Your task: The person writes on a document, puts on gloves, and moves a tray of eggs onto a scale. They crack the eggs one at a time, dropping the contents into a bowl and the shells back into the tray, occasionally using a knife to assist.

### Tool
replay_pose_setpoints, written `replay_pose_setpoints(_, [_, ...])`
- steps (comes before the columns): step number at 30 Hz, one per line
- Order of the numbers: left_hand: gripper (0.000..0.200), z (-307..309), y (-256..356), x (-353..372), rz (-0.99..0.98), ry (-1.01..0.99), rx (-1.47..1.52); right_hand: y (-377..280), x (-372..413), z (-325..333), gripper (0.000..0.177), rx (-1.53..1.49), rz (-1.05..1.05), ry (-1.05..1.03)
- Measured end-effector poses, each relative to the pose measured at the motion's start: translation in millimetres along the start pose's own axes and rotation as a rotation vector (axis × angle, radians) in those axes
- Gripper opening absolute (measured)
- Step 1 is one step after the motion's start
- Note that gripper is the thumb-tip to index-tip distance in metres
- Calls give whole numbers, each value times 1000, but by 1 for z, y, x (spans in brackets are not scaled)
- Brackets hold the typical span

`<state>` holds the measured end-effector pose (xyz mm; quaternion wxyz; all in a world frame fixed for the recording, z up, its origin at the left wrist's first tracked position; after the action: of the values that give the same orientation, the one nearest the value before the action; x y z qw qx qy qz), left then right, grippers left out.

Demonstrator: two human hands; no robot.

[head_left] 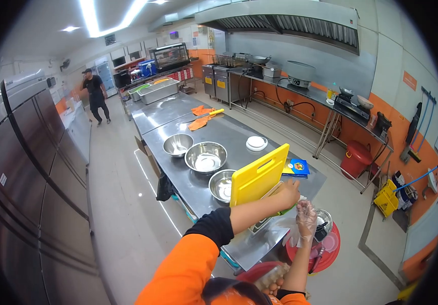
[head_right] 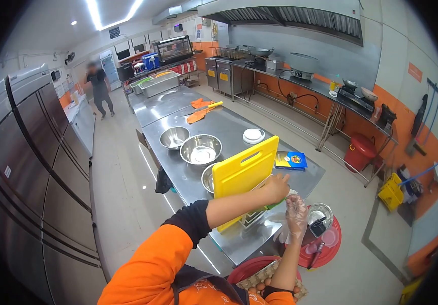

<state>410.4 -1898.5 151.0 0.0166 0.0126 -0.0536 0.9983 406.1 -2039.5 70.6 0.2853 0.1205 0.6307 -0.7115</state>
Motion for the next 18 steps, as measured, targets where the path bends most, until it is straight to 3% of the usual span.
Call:
replay_pose_setpoints(1, [29,-4,5,2,3,2,3,-2,1,-1,16,-13,-15,17])
replay_pose_setpoints(3, [23,-16,10,2,72,314,185,-2,-1,-3,16,21,24,27])
replay_pose_setpoints(7, [20,-25,6,2,-71,443,43,-7,0,-5,18,74,41,30])
replay_pose_setpoints(9, [20,0,-2,9,-337,314,-168,-20,2,-7,19,43,-23,36])
replay_pose_setpoints(10, [20,17,-6,17,-344,315,-166,-26,2,-7,20,7,-83,48])
replay_pose_setpoints(12, [26,41,-16,31,-208,-131,-45,-29,1,-8,19,37,-102,83])
replay_pose_setpoints(14, [31,34,-21,36,-129,-209,108,-39,13,-12,18,65,-144,113])
replay_pose_setpoints(16, [37,25,-27,52,-33,-268,282,-71,18,-9,15,292,103,250])
replay_pose_setpoints(17, [45,22,-34,72,-78,-49,457,-88,28,-6,10,132,-29,323])
replay_pose_setpoints(18, [53,20,-43,95,-125,170,627,-103,39,-5,10,136,-19,325])
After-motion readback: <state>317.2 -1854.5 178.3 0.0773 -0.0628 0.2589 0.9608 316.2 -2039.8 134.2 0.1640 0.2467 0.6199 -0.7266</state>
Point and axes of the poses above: each hand's wrist, its own x-axis away from the middle knuckle, its own z-axis out of the back of the hand, y = z × x, the point moved 1 cm from there along -x, towards the middle knuckle, and after that the axes turned 10 degrees about z, right-handed, at the moved point
